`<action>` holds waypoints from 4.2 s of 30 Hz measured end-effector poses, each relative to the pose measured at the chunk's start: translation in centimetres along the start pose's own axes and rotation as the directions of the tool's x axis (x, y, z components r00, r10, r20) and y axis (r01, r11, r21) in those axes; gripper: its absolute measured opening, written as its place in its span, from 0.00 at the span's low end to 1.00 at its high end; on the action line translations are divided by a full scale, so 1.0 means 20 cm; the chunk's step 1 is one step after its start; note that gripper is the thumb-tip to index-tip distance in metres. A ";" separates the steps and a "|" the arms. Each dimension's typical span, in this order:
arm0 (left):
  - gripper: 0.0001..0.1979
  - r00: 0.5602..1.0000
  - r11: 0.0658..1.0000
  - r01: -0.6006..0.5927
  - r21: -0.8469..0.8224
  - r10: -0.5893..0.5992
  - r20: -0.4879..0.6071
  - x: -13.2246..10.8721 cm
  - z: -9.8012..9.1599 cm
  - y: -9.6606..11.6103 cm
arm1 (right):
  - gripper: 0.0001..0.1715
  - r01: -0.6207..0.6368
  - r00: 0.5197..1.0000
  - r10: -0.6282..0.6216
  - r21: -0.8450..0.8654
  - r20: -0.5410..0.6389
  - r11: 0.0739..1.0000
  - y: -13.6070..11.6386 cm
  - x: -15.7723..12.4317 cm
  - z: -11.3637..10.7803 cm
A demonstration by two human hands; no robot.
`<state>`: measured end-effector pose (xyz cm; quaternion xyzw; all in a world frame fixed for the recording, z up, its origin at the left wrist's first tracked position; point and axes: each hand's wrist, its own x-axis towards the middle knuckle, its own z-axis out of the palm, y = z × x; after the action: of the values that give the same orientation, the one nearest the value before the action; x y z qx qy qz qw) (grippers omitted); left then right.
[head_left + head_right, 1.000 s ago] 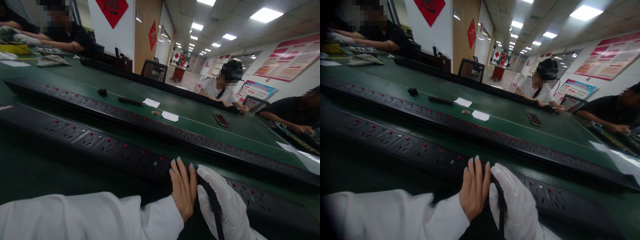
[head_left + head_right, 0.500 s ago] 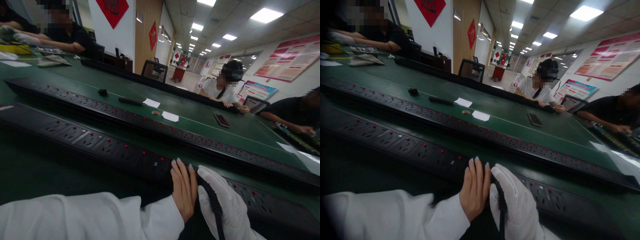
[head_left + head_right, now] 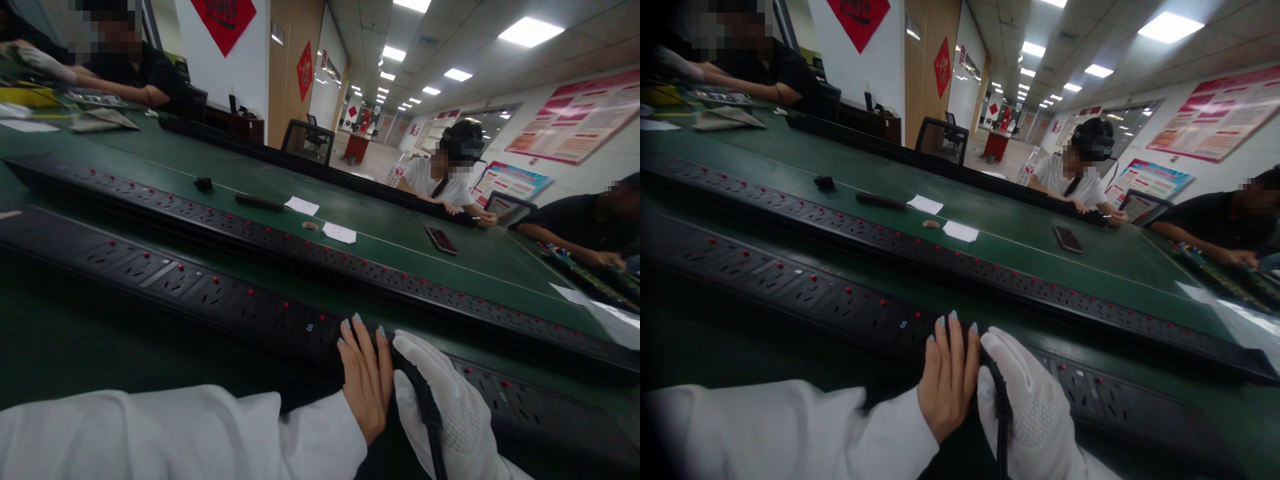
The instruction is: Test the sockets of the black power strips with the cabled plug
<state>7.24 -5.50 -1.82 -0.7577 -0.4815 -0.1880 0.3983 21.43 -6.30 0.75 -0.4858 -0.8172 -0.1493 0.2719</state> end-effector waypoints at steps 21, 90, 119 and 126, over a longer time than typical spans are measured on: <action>0.34 0.984 0.979 -0.178 -0.102 0.174 -0.041 0.03 0.00 -0.07 | 0.11 0.226 0.906 -0.153 -0.147 0.395 0.963 0.03 0.22 -0.11; 0.17 0.990 0.867 -0.120 -0.483 0.070 -0.121 -0.07 0.07 0.06 | 0.18 0.038 0.986 -0.059 0.133 0.158 0.990 0.08 0.14 -0.13; 0.17 0.987 0.795 -0.147 -0.589 0.076 -0.144 -0.06 0.06 0.00 | 0.18 0.125 0.992 -0.124 -0.134 0.017 0.983 0.05 0.02 -0.09; 0.19 0.982 0.760 -0.182 -0.624 0.113 -0.149 -0.06 0.06 -0.03 | 0.21 0.101 0.995 -0.100 -0.124 0.009 0.987 0.06 -0.01 -0.07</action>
<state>6.11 -5.11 -3.03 -0.8725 -0.3075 -0.3459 0.1567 22.97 -6.68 1.76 -0.4601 -0.8301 -0.2126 0.2325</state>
